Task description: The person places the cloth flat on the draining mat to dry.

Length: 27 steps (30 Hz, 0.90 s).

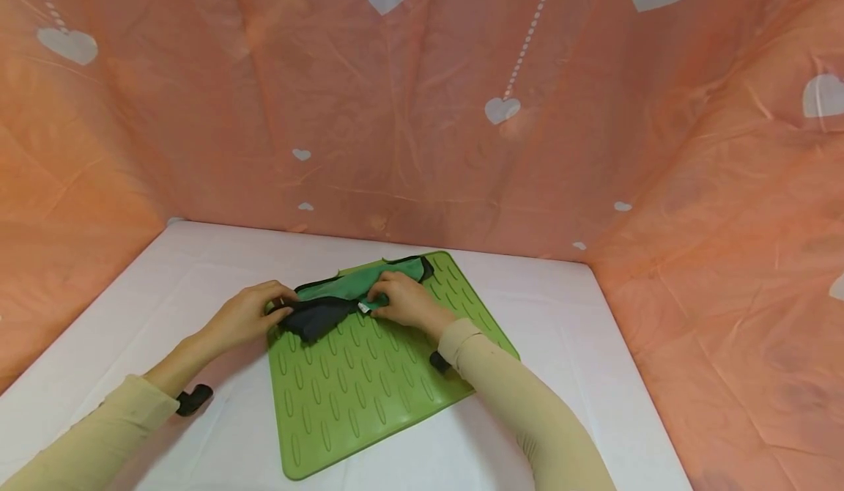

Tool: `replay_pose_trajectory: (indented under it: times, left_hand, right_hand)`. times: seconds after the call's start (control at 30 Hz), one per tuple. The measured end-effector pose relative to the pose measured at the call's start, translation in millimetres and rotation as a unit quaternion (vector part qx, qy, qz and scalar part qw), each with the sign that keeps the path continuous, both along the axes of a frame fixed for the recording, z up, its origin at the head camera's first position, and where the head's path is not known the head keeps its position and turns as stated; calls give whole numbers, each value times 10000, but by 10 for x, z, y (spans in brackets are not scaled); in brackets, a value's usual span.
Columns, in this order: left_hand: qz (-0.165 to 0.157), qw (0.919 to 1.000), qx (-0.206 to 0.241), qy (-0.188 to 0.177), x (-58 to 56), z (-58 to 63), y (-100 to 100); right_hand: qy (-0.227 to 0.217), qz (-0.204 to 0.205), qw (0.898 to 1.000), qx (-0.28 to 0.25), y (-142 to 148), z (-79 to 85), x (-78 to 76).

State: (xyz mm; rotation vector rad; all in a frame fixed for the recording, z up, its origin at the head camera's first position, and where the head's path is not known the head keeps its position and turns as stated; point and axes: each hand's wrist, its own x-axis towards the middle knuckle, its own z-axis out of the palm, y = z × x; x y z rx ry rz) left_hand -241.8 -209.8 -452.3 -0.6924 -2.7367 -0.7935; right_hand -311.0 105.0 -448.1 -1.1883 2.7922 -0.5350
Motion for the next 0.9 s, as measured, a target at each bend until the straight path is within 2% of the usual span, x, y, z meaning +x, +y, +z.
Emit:
replay_pose_trajectory:
  times: [0.3, 0.4, 0.6, 0.73, 0.9]
  left_hand:
    - [12, 9997, 220, -109, 28, 37, -1]
    - [31, 9992, 368, -121, 60, 61, 6]
    - [44, 9972, 737, -152, 130, 96, 39]
    - [-50, 9950, 994, -102, 184, 121, 86]
    - [-324, 9923, 1185, 165, 268, 160, 185]
  right_hand:
    - [83, 80, 9997, -207, 43, -17, 14]
    - [67, 39, 9989, -465, 85, -18, 23]
    - [-269, -231, 9928, -1146, 229, 31, 101]
    - [-348, -386, 9889, -1390, 350, 110, 162]
    - [-263, -468, 9847, -1657, 534, 199, 247]
